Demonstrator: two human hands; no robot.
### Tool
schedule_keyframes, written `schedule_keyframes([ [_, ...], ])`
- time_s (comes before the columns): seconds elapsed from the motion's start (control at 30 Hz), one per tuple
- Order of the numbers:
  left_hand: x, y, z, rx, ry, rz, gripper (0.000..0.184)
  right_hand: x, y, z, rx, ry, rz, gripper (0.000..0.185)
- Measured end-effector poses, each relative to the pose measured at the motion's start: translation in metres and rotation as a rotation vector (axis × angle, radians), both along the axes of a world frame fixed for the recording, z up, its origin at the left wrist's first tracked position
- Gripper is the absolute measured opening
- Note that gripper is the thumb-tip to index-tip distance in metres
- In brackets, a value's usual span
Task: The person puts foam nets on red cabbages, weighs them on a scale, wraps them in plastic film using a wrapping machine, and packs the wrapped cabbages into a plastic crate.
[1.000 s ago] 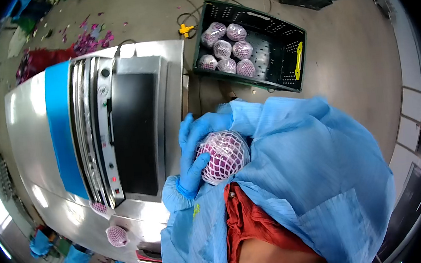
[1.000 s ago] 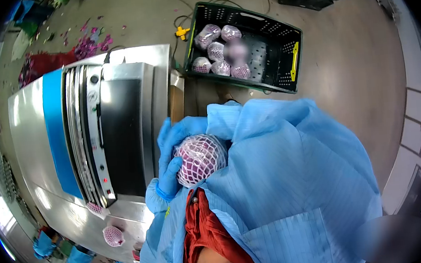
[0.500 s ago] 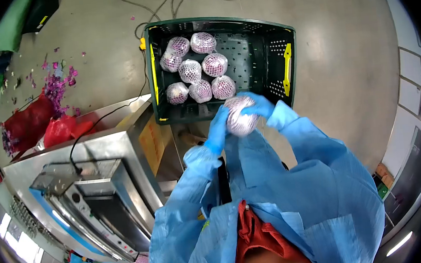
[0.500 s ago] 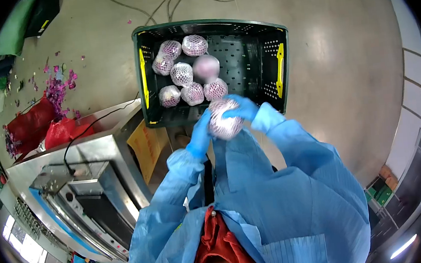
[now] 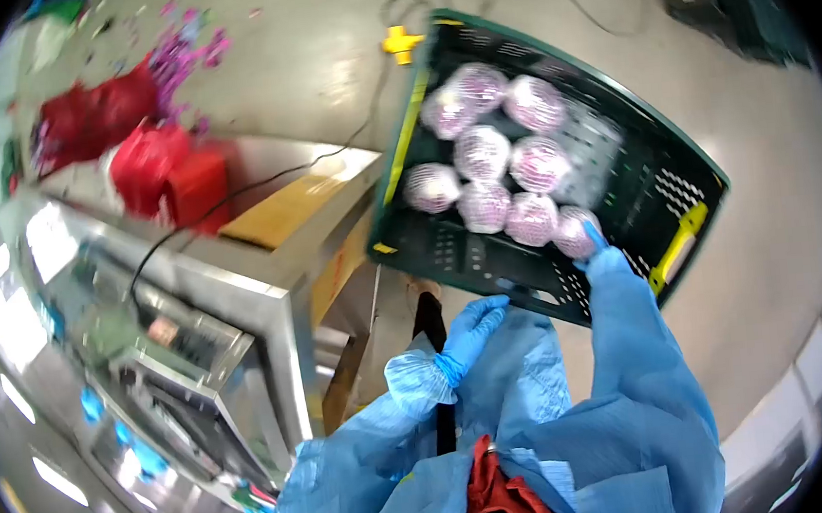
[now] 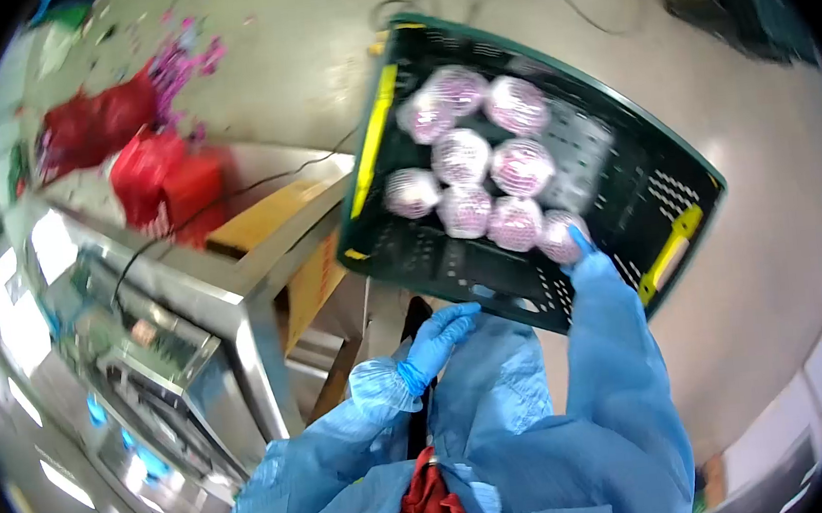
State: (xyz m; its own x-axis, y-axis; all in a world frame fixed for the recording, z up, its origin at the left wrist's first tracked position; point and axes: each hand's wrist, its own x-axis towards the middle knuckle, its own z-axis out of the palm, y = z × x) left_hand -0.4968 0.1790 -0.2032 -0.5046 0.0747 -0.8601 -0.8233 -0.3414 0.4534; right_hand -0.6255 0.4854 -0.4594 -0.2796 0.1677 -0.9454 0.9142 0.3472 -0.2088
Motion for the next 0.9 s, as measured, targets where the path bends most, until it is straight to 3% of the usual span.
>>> schedule_keyframes([
  [0.2,0.03,-0.038,0.057,-0.068,0.081,0.235,0.029,-0.008,-0.005,0.069,0.015,0.039,0.358,0.031],
  [0.27,0.048,-0.056,0.091,-0.124,0.221,0.357,0.03,-0.018,-0.042,0.106,-0.02,0.073,0.477,0.028],
  [0.3,0.06,-0.07,0.114,-0.056,0.154,0.425,0.031,-0.019,-0.075,0.133,-0.06,0.099,0.554,0.027],
  [0.37,0.104,-0.089,0.152,-0.176,0.21,0.364,0.031,-0.006,-0.162,0.211,-0.208,0.178,0.725,0.025],
  [0.4,0.126,-0.105,0.182,-0.126,0.188,0.437,0.031,0.011,-0.186,0.22,-0.406,0.406,0.824,0.018],
  [0.43,0.151,-0.12,0.222,-0.073,0.175,0.504,0.03,0.036,-0.268,0.343,-0.481,0.337,0.953,0.018],
  [0.53,0.254,-0.163,0.302,-0.074,0.317,0.551,0.028,0.119,-0.385,0.503,-0.831,0.337,1.329,0.018],
  [0.57,0.299,-0.169,0.304,-0.013,0.389,0.704,0.027,0.16,-0.421,0.54,-0.929,0.285,1.366,0.018],
  [0.6,0.351,-0.18,0.305,-0.325,0.562,0.659,0.028,0.206,-0.448,0.558,-1.142,0.422,1.511,0.019],
  [0.63,0.387,-0.192,0.312,-0.384,0.454,0.866,0.029,0.247,-0.481,0.587,-1.055,0.215,1.553,0.02],
  [0.7,0.466,-0.216,0.303,-0.745,0.439,1.136,0.028,0.331,-0.528,0.584,-1.406,0.255,1.569,0.024],
  [0.73,0.497,-0.235,0.306,-0.832,0.295,1.421,0.029,0.38,-0.55,0.576,-1.459,0.123,1.449,0.027],
  [0.8,0.579,-0.282,0.287,-1.087,0.173,1.663,0.033,0.465,-0.611,0.581,-1.367,-0.178,1.535,0.049],
  [0.87,0.66,-0.344,0.277,-1.168,0.092,1.903,0.04,0.556,-0.671,0.559,-1.298,-0.255,1.518,0.072],
  [0.9,0.704,-0.37,0.26,-1.186,0.042,1.981,0.047,0.594,-0.701,0.552,-1.277,-0.111,1.565,0.084],
])
